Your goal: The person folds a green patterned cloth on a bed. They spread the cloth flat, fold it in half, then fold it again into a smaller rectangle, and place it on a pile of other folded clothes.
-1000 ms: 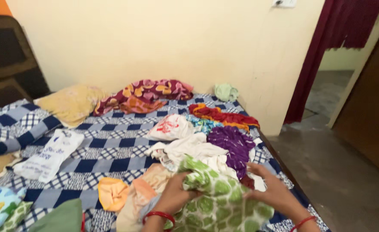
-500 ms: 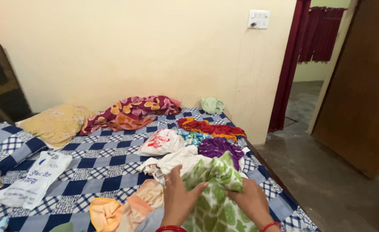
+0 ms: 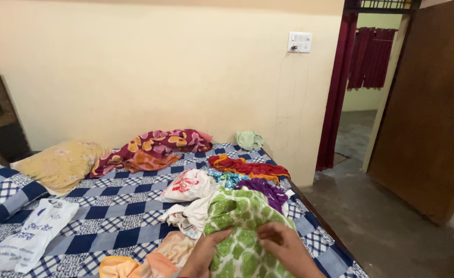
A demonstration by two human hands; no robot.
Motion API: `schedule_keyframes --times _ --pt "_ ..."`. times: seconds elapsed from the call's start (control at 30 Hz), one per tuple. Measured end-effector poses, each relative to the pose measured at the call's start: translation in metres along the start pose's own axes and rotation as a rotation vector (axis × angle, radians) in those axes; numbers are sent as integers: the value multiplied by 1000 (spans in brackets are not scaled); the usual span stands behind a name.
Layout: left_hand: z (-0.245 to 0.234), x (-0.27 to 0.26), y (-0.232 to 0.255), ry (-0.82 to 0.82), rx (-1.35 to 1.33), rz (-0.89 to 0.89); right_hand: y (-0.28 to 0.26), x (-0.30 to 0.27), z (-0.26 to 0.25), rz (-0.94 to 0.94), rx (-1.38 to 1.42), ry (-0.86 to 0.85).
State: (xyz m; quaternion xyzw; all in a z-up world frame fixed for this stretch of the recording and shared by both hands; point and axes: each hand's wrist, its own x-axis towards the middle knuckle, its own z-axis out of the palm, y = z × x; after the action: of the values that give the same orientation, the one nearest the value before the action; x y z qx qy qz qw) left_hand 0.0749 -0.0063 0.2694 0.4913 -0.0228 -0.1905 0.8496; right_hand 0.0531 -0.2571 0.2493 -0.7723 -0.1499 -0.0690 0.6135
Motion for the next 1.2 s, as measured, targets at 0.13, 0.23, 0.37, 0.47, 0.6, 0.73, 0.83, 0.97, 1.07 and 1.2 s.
schedule_keyframes --times 0.13,0.23,0.37,0.47,0.6,0.73,0.83,0.97,1.07,1.2 --pt "-2 -11 23 -150 -11 -67 32 2 -29 129 -156 327" --pt "-7 -12 30 -239 -24 -40 42 2 -39 299 -151 334" --pt "-5 -13 36 -296 -50 -11 34 -7 -47 393 -62 144" --pt "2 -24 41 -285 -156 -107 19 -14 -47 374 87 -16" --pt "13 -41 53 -244 -85 -102 8 -30 -48 412 426 -227" --pt "18 -53 64 -201 -12 -89 5 -41 -47 480 478 -241" --pt "17 -59 67 -152 44 -78 2 -53 -46 536 434 -189" --pt "14 -69 62 -72 72 -14 -18 -64 -49 558 526 58" --pt "11 -74 53 -50 2 -63 -31 -78 -45 525 676 41" --pt "5 -76 37 -223 -109 -6 -29 -113 -27 645 795 98"
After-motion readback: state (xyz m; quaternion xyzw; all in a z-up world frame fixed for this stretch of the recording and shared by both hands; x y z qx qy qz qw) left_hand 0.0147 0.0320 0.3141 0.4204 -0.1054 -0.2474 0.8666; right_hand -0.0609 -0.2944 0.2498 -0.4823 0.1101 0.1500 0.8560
